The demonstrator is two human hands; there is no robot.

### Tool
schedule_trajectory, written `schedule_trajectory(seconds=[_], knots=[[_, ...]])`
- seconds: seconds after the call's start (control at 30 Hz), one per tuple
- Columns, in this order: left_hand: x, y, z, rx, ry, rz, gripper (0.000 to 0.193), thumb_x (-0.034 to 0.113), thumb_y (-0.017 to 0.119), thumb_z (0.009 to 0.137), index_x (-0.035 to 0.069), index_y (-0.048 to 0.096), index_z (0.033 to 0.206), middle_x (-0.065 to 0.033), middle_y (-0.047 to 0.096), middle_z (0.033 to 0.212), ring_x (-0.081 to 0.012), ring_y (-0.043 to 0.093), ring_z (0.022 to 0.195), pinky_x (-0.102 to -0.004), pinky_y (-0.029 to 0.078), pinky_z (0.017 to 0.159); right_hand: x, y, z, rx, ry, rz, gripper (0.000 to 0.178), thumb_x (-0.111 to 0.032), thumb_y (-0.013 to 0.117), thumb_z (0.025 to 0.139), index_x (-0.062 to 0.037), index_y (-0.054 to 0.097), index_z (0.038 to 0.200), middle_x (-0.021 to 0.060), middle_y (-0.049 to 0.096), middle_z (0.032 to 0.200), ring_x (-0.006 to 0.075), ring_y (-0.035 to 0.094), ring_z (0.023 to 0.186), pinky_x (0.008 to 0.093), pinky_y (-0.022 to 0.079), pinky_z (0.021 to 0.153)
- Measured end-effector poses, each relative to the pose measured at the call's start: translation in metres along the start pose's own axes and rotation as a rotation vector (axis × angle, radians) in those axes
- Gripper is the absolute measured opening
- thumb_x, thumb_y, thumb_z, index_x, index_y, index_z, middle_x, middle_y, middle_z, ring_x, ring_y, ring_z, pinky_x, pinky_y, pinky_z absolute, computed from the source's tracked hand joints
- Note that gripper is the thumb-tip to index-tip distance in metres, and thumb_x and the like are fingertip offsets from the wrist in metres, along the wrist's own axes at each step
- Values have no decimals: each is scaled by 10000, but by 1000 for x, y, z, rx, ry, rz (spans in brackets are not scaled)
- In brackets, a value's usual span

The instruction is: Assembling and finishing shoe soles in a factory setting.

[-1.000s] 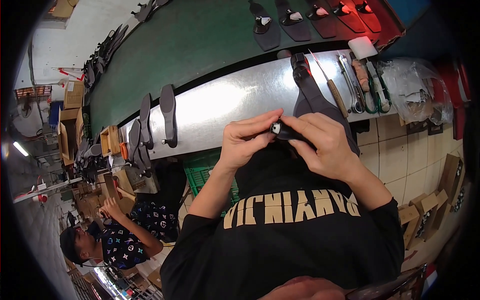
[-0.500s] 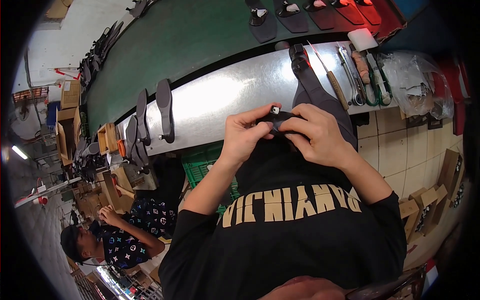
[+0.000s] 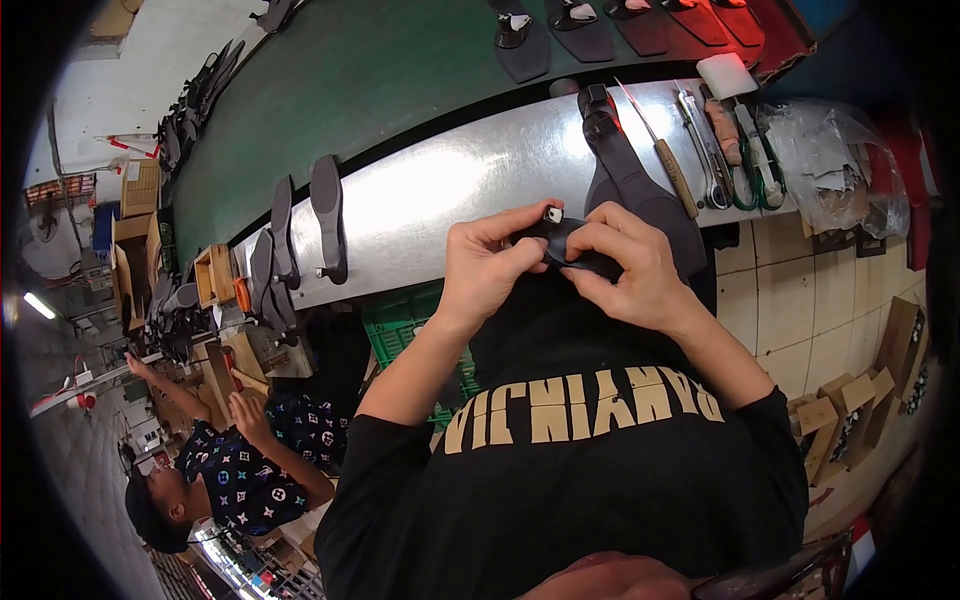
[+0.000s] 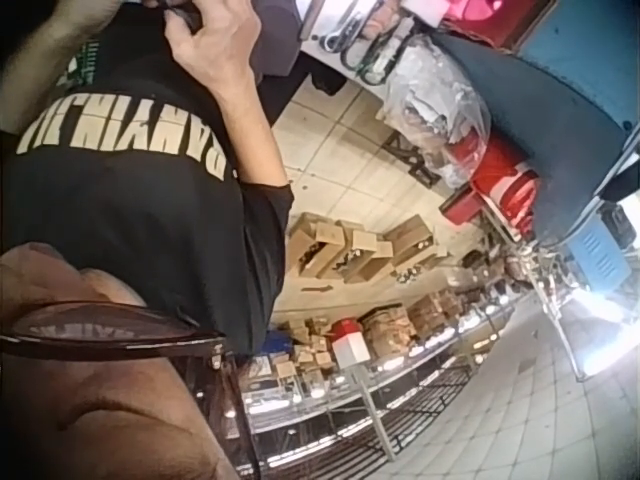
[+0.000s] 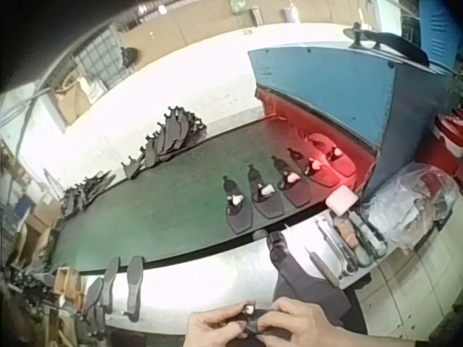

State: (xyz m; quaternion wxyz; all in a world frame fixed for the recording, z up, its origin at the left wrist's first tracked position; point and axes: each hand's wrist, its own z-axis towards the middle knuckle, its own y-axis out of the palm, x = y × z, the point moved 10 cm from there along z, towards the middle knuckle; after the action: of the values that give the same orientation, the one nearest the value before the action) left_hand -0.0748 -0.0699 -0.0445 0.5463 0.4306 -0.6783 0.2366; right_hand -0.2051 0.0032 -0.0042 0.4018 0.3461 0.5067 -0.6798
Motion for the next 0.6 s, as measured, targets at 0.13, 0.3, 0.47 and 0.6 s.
schedule_trajectory(seconds=[0.13,0.3,0.47,0.6], knots=[[-13,-10,4,-18,-183,-106,421,-115,578,774,-36,669,1177,-173,692,1144,-151,703,843,-199,577,605,-17,-7,-4,97,-166,-50,224,-93,787,697,-90,660,882,69,565,834,236,603,681,332,477,581],[-17,2,1,-177,-268,-248,384,45,536,909,5,612,1283,-139,660,1226,-133,690,849,-198,555,555,-22,-8,-9,72,-194,-68,244,-99,791,722,-78,669,932,98,586,850,265,615,697,345,494,589],[-17,9,-3,-91,-215,-163,412,225,475,996,-27,564,1308,-131,662,1152,-92,644,808,-180,469,459,-29,-21,-6,232,-185,-15,272,-43,746,770,-20,640,1019,136,649,883,296,645,733,374,511,621],[-26,8,-1,-52,-180,-62,317,233,461,1019,-12,630,1127,-58,657,973,-64,608,720,-192,448,449,-10,-17,-9,186,-49,-21,186,-37,747,781,-25,624,920,107,638,763,291,637,660,355,497,585]])
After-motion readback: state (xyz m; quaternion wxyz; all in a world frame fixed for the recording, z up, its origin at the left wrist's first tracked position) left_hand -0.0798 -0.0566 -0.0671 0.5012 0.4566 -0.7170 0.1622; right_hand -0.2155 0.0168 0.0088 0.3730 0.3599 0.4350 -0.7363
